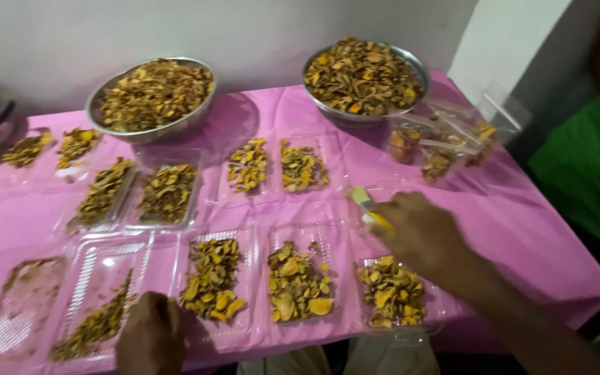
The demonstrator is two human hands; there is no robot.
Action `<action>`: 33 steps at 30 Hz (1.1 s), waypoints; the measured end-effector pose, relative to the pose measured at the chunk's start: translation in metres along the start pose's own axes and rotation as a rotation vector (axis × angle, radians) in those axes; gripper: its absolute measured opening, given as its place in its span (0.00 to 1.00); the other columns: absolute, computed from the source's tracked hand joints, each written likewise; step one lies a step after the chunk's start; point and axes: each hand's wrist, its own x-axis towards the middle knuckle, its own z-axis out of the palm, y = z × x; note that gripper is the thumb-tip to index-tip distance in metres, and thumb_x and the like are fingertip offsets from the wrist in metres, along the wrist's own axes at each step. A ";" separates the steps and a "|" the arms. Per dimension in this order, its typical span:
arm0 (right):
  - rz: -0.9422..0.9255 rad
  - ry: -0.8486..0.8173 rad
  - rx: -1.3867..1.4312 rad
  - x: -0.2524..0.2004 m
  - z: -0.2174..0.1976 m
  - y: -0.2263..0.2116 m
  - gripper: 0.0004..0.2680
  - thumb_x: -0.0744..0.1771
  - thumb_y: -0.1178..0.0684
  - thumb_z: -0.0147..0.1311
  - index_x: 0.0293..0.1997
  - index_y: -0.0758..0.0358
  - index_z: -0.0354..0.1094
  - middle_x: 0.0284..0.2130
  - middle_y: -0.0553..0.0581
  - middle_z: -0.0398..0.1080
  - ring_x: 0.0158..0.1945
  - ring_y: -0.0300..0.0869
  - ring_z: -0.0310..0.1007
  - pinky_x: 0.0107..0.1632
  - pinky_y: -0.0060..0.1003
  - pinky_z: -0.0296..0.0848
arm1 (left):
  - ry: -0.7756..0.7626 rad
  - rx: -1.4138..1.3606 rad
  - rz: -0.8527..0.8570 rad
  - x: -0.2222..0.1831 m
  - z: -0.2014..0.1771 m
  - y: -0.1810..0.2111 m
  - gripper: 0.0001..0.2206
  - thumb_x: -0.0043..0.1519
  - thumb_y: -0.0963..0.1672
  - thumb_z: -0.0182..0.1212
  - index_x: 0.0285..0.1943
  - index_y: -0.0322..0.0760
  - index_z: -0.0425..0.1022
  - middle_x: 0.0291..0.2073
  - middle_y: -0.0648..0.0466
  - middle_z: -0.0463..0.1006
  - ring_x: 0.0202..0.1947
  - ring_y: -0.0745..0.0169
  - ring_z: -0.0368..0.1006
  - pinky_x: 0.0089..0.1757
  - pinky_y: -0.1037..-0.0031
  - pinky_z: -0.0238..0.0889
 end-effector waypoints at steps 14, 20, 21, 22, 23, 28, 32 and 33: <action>0.147 -0.159 0.121 0.019 0.005 0.028 0.11 0.70 0.45 0.46 0.60 0.41 0.61 0.42 0.48 0.73 0.27 0.38 0.67 0.27 0.30 0.69 | 0.093 -0.258 0.717 -0.077 0.035 0.116 0.08 0.60 0.44 0.61 0.47 0.42 0.78 0.44 0.52 0.81 0.45 0.52 0.71 0.44 0.58 0.69; 0.208 -0.247 0.180 0.007 -0.033 0.021 0.14 0.69 0.45 0.44 0.63 0.39 0.64 0.30 0.53 0.75 0.23 0.41 0.64 0.29 0.38 0.57 | -0.130 0.211 0.705 -0.038 0.024 0.151 0.20 0.54 0.43 0.61 0.57 0.45 0.70 0.46 0.50 0.75 0.50 0.43 0.64 0.46 0.52 0.61; 0.214 -0.248 0.184 0.006 -0.031 0.026 0.14 0.69 0.45 0.44 0.63 0.39 0.64 0.30 0.53 0.75 0.23 0.41 0.64 0.29 0.38 0.57 | -0.135 0.214 0.711 -0.036 0.025 0.152 0.20 0.54 0.43 0.61 0.57 0.45 0.70 0.46 0.50 0.75 0.50 0.43 0.64 0.46 0.52 0.61; 0.188 -0.231 0.237 0.006 -0.029 0.031 0.13 0.69 0.46 0.45 0.61 0.38 0.68 0.24 0.51 0.71 0.20 0.39 0.59 0.28 0.36 0.54 | -0.172 0.228 0.707 -0.033 0.027 0.152 0.16 0.55 0.43 0.62 0.53 0.44 0.71 0.46 0.50 0.76 0.49 0.45 0.64 0.46 0.54 0.61; 0.160 -0.221 0.287 0.005 -0.025 0.035 0.12 0.69 0.46 0.46 0.58 0.37 0.72 0.18 0.49 0.67 0.17 0.37 0.55 0.27 0.35 0.51 | -0.217 0.240 0.696 -0.034 0.030 0.150 0.13 0.56 0.43 0.63 0.50 0.43 0.72 0.46 0.51 0.76 0.48 0.48 0.65 0.47 0.57 0.62; 0.192 -0.257 0.792 -0.012 -0.019 0.043 0.14 0.68 0.50 0.48 0.56 0.48 0.81 0.37 0.53 0.81 0.34 0.43 0.78 0.44 0.40 0.77 | -0.094 0.134 0.719 -0.039 0.020 0.149 0.11 0.55 0.43 0.58 0.47 0.44 0.73 0.41 0.52 0.78 0.44 0.45 0.66 0.45 0.55 0.59; -0.062 -0.274 0.562 -0.029 0.005 0.068 0.24 0.63 0.30 0.36 0.60 0.36 0.75 0.41 0.37 0.90 0.35 0.30 0.93 0.42 0.28 0.92 | -0.126 -0.065 0.530 -0.038 0.018 0.150 0.07 0.66 0.46 0.53 0.47 0.45 0.76 0.41 0.55 0.81 0.43 0.56 0.71 0.46 0.61 0.69; -0.065 -0.275 0.558 -0.043 0.003 0.064 0.24 0.63 0.30 0.36 0.60 0.36 0.75 0.41 0.37 0.90 0.35 0.30 0.93 0.42 0.28 0.92 | -0.125 -0.068 0.526 -0.039 0.008 0.154 0.07 0.66 0.46 0.53 0.47 0.45 0.76 0.41 0.55 0.81 0.43 0.56 0.71 0.46 0.61 0.69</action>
